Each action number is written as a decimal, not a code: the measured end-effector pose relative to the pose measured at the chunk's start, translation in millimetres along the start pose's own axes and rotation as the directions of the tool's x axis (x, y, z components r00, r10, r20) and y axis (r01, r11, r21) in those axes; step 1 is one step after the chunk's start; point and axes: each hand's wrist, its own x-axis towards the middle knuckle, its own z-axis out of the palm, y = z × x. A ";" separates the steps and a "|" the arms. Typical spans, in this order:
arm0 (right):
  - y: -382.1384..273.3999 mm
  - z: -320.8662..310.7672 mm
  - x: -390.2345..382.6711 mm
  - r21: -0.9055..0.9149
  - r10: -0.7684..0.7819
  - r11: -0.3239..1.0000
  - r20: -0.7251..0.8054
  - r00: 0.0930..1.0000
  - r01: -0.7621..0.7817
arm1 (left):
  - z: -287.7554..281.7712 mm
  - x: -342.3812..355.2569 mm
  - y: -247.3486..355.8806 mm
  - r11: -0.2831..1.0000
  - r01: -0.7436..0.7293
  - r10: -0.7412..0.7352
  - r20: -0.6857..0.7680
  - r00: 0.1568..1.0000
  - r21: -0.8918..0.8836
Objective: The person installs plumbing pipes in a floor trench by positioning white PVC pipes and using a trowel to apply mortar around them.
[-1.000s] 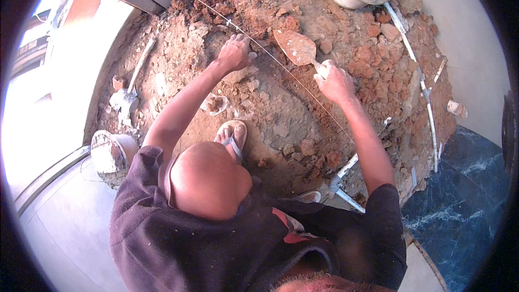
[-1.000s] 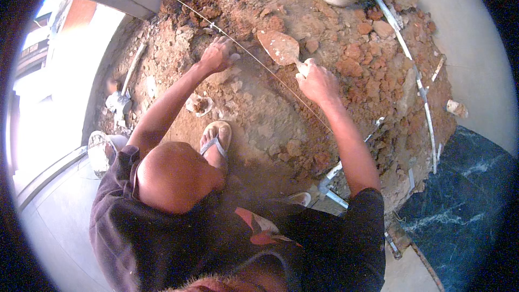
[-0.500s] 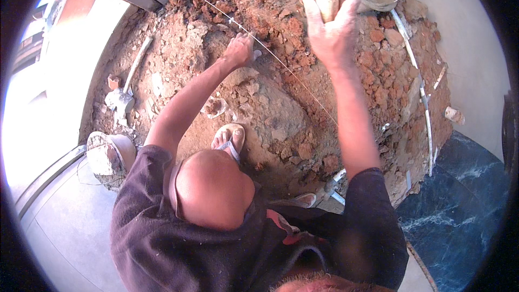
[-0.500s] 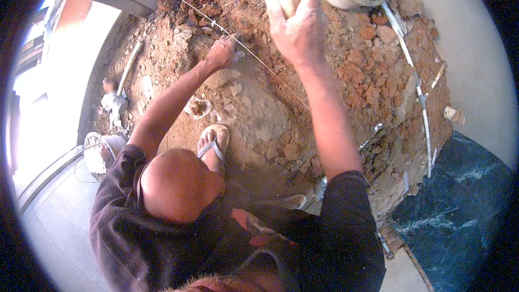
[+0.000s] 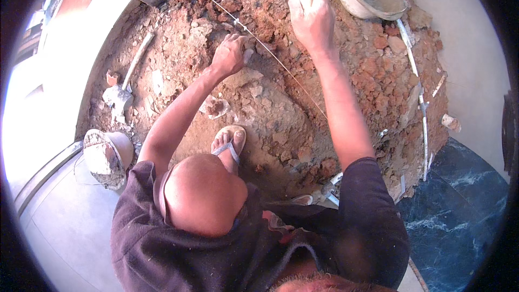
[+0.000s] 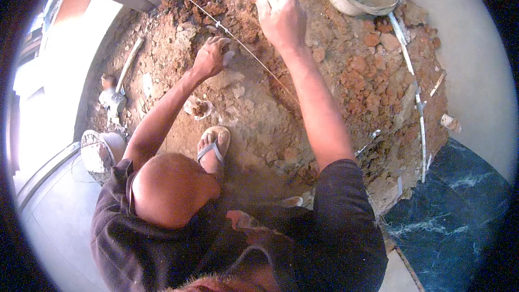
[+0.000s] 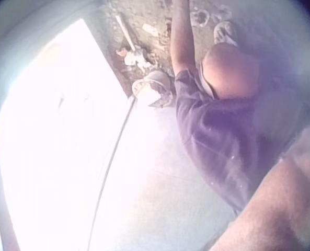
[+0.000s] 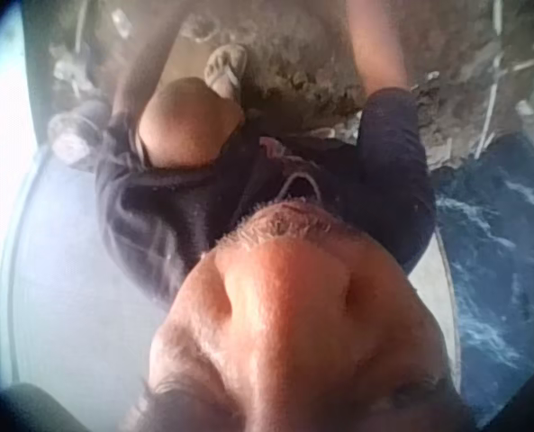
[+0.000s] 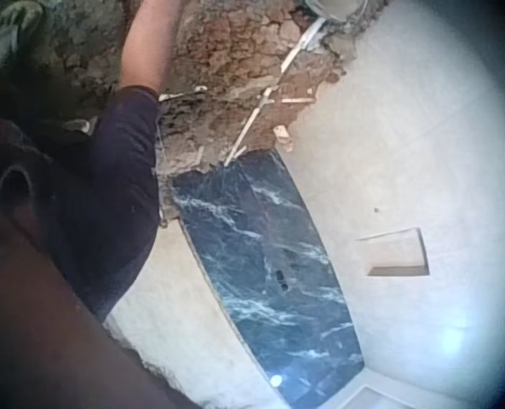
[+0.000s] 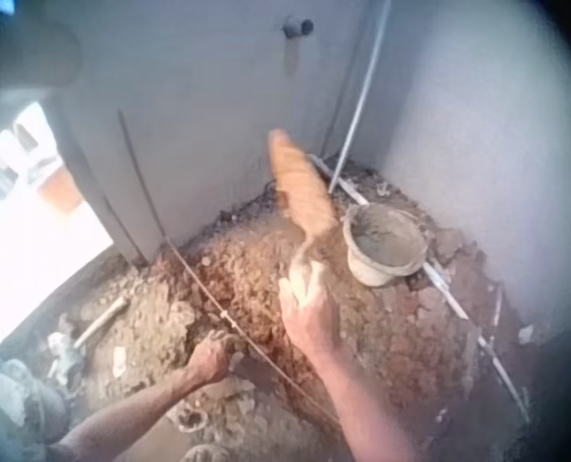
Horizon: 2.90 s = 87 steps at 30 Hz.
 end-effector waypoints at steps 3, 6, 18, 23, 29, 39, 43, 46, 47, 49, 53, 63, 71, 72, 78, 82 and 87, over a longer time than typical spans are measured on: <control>71.3 47.8 -38.0 -0.443 -0.104 0.874 0.236 0.966 0.202 | -12.5 9.2 8.7 0.998 0.010 -0.012 -0.039 0.999 -0.060; 119.9 67.4 -51.4 -0.355 0.191 0.935 0.527 0.828 0.011 | -21.8 14.9 2.2 0.992 -0.054 0.036 -0.161 0.986 -0.111; 54.3 18.9 -21.6 -0.269 -0.151 0.948 0.088 0.985 0.170 | -30.3 32.0 3.5 0.977 0.061 -0.108 -0.228 0.968 -0.206; 107.8 63.4 -47.4 -0.303 0.344 0.931 0.549 0.762 -0.203 | -42.2 39.1 1.9 0.985 0.012 -0.053 -0.233 0.971 -0.175; 82.7 39.7 -60.6 -0.219 0.364 0.893 0.865 0.346 -0.394 | -61.9 23.9 1.9 0.948 0.220 -0.257 -0.146 0.955 -0.231; 9.6 10.6 12.1 -0.149 -0.331 0.925 0.139 0.933 0.350 | -56.3 14.1 -9.1 0.955 0.167 -0.221 -0.216 0.951 -0.244; 35.5 70.3 -5.8 -0.176 -0.050 0.981 0.204 0.978 0.087 | -53.9 15.7 -11.5 0.916 0.200 -0.277 -0.186 0.943 -0.349; 92.0 103.1 -30.5 -0.404 0.312 0.911 0.559 0.768 -0.076 | -56.0 15.6 -11.6 0.962 0.111 -0.170 -0.229 0.958 -0.248; 84.5 101.4 -9.1 -0.358 0.348 0.925 0.660 0.666 -0.128 | -59.4 16.4 -19.1 0.979 0.077 -0.124 -0.254 0.959 -0.190; 78.4 69.7 13.2 -0.335 0.418 0.902 0.833 0.361 -0.271 | -52.3 2.0 -18.7 0.960 0.157 -0.207 -0.213 0.955 -0.231; 66.5 9.8 -5.7 -0.152 0.308 0.948 0.664 0.681 -0.281 | -61.6 1.7 -27.7 0.941 0.213 -0.279 -0.242 0.929 -0.265; 158.4 -33.6 -116.4 -0.451 0.476 0.857 0.511 0.716 -0.248 | -45.1 13.7 -2.4 0.931 0.202 -0.253 -0.138 0.957 -0.305; 91.6 -74.7 -86.8 -0.337 0.350 0.917 0.430 0.832 -0.212 | -35.1 7.7 0.7 0.981 0.129 -0.141 -0.075 0.987 -0.144; 118.0 -66.2 -88.4 -0.352 0.231 0.932 0.395 0.889 -0.086 | -26.4 10.5 -0.4 0.993 0.090 -0.094 -0.059 0.994 -0.074; 140.8 -36.7 -147.7 -0.516 0.533 0.827 0.598 0.598 -0.221 | -3.5 16.3 11.0 0.997 0.019 -0.029 0.148 0.989 0.070; 123.8 -78.5 -115.7 -0.420 0.443 0.888 0.679 0.586 -0.185 | 25.7 13.0 -14.6 0.987 -0.070 0.053 0.114 0.992 0.147; 161.1 -116.0 -152.9 -0.402 0.437 0.885 0.542 0.718 -0.234 | 29.7 26.3 -5.1 0.979 -0.034 -0.006 0.196 0.981 0.199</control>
